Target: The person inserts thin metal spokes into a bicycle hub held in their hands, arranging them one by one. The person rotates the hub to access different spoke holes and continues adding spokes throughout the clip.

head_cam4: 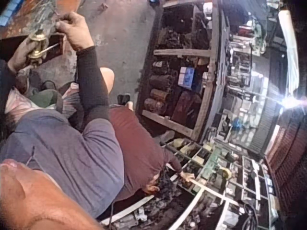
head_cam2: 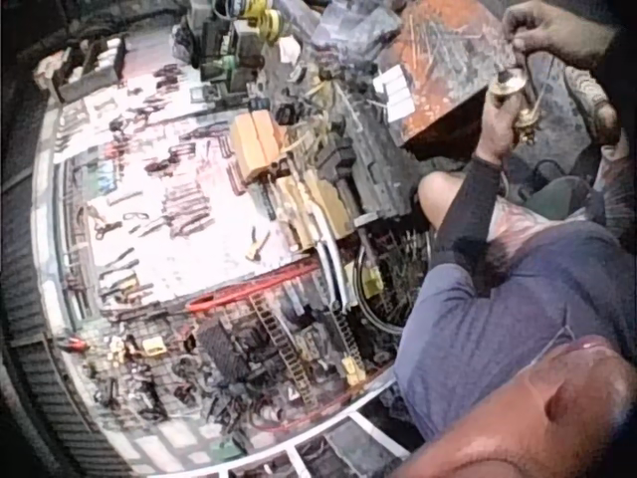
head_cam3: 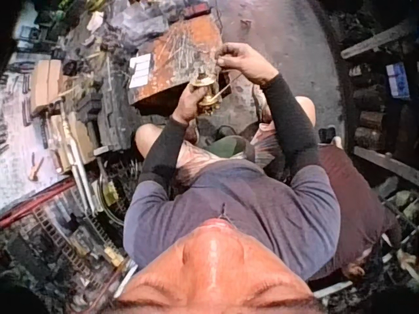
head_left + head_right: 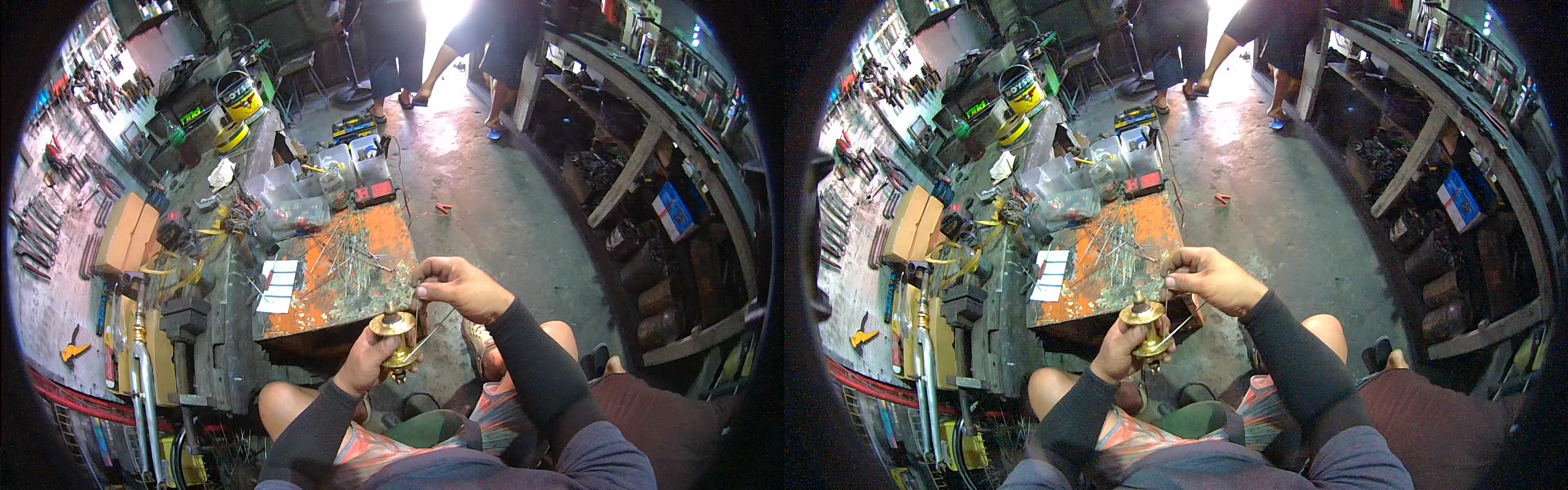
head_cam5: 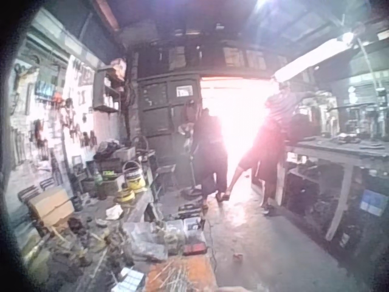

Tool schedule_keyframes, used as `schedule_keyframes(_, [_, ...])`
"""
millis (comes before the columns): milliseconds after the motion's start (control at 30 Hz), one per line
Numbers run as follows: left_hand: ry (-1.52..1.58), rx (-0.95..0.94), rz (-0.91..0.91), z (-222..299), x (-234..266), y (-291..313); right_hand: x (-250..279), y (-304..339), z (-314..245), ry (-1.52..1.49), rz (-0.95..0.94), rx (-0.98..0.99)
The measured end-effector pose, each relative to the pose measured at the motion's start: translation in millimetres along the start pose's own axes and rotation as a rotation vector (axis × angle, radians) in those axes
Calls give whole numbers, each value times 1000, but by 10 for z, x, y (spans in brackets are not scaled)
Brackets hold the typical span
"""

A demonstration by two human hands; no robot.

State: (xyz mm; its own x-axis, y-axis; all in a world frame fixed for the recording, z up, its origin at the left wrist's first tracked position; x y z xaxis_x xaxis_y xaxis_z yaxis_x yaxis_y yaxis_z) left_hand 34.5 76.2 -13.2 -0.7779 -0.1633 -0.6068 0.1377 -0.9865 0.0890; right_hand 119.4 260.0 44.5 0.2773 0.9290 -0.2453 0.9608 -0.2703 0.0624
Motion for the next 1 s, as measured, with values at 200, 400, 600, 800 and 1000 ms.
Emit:
schedule_keyframes(200, [49,4,10,-16,-11,-16,97,-37,96,-179,-219,-60])
schedule_keyframes(400, [-60,-13,157,3,55,-30,153,-63,149,-82,-307,-133])
schedule_keyframes(600, [-63,-16,134,-32,85,-79,47,-64,305,93,-308,-220])
schedule_keyframes(800, [-23,-41,258,1,165,-72,-36,-38,98,661,-71,71])
schedule_keyframes(1000, [42,-306,354,242,226,-127,-70,177,-325,832,396,314])
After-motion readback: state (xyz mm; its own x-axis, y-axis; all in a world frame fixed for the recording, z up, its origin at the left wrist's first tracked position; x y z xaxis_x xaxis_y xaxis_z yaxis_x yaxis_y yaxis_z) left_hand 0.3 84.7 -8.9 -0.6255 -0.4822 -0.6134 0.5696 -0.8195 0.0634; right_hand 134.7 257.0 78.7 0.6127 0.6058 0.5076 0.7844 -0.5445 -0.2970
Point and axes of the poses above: each hand's wrist, its own y-axis away from the middle knuckle, its own x-axis out of the back of the hand, z = x × y, the point moved 6 cm from there along -y, towards the middle knuckle, and after that the axes turned 1 degree about x, right-handed, at the moved point
